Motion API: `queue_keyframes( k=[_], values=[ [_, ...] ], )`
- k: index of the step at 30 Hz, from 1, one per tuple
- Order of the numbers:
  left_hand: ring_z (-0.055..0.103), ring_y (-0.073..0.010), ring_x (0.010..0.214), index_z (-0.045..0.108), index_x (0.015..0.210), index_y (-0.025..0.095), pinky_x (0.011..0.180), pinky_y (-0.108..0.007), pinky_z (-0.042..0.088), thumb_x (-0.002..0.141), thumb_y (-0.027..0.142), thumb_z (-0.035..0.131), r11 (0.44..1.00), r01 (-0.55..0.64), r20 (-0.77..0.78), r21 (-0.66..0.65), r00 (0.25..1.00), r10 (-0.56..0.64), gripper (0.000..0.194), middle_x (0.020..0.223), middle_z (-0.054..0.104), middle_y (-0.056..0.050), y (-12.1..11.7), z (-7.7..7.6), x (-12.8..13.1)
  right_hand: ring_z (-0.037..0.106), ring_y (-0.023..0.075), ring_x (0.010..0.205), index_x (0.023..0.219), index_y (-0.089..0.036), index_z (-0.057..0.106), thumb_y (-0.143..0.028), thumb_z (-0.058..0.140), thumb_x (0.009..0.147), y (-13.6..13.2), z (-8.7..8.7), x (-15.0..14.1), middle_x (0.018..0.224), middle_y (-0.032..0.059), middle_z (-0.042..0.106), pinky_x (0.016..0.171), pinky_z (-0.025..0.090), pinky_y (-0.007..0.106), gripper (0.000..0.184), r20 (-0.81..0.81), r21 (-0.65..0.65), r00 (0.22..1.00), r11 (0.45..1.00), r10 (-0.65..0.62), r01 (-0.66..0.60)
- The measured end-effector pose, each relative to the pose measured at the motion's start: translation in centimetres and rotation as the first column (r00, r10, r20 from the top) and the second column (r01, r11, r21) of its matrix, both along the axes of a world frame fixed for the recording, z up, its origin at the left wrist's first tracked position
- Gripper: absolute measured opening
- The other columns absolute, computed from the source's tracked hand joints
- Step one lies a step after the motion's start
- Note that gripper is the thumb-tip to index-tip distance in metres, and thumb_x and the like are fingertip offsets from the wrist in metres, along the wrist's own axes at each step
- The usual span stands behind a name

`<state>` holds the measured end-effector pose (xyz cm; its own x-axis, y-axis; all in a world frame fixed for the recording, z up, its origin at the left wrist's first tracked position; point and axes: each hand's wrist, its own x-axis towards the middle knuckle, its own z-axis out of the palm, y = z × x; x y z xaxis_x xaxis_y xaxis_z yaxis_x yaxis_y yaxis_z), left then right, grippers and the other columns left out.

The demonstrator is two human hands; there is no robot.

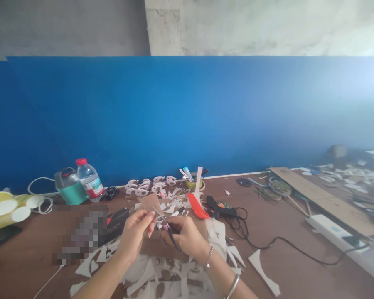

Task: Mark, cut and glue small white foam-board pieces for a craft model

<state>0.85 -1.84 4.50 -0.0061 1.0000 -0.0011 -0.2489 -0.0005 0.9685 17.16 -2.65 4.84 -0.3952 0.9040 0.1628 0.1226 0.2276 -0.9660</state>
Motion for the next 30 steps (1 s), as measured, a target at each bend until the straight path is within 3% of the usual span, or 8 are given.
queue_keyframes(
  k=[7, 13, 17, 24, 30],
  values=[
    [0.046, -0.0074, 0.042, 0.060, 0.059, 0.015, 0.045, -0.020, 0.035, 0.071, 0.041, 0.071, 1.000, 0.011, -0.025, 0.019, 1.000, -0.011, 0.031, 0.047, 0.056, 0.002, -0.1, 0.3, -0.1, 0.037, 0.0093, 0.056, 0.075, -0.012, 0.070, -0.022, 0.060, 0.076, -0.1, -0.1, 0.0, 0.061, -0.0020, 0.052, 0.051, 0.030, 0.023, 0.014, 0.052, 0.028, 0.998, 0.999, -0.028, 0.027],
    [0.046, -0.0075, 0.042, 0.058, 0.060, 0.015, 0.046, -0.020, 0.036, 0.075, 0.042, 0.067, 0.999, 0.041, -0.071, 0.029, 0.997, -0.039, 0.032, 0.045, 0.054, 0.003, -0.1, -0.5, -0.2, 0.044, 0.0108, 0.059, 0.078, -0.013, 0.070, -0.020, 0.062, 0.075, -0.1, -0.4, -0.1, 0.068, 0.0006, 0.060, 0.054, 0.035, 0.023, 0.011, 0.027, 0.024, 0.999, 0.999, -0.024, 0.023],
    [0.048, -0.0085, 0.044, 0.060, 0.063, 0.015, 0.044, -0.019, 0.036, 0.074, 0.044, 0.068, 0.999, 0.038, -0.054, 0.015, 0.998, -0.037, 0.032, 0.048, 0.056, 0.002, 0.1, -0.9, -0.2, 0.043, 0.0107, 0.058, 0.075, -0.013, 0.070, -0.020, 0.061, 0.076, -0.2, -0.3, -0.2, 0.064, 0.0002, 0.058, 0.053, 0.034, 0.023, 0.012, 0.041, 0.048, 0.998, 0.998, -0.045, 0.043],
    [0.041, -0.0061, 0.039, 0.056, 0.070, 0.016, 0.040, -0.018, 0.030, 0.075, 0.047, 0.067, 0.996, -0.065, -0.090, 0.054, 0.993, 0.070, 0.032, 0.048, 0.056, 0.004, 0.2, 0.2, -0.6, 0.043, 0.0103, 0.055, 0.074, -0.013, 0.069, -0.022, 0.063, 0.075, 0.0, -0.6, -0.3, 0.062, -0.0010, 0.056, 0.052, 0.035, 0.023, 0.011, -0.001, -0.010, 1.000, 1.000, -0.025, 0.025],
    [0.038, -0.0053, 0.039, 0.056, 0.068, 0.016, 0.039, -0.017, 0.025, 0.072, 0.045, 0.070, 0.998, -0.041, -0.113, 0.043, 0.993, 0.046, 0.033, 0.045, 0.051, 0.005, 0.3, 0.5, -0.6, 0.051, 0.0125, 0.060, 0.076, -0.014, 0.071, -0.027, 0.067, 0.074, -0.1, -0.7, -0.3, 0.067, 0.0009, 0.063, 0.057, 0.042, 0.023, 0.014, 0.034, 0.020, 0.999, 1.000, -0.022, 0.022]
  ],
)
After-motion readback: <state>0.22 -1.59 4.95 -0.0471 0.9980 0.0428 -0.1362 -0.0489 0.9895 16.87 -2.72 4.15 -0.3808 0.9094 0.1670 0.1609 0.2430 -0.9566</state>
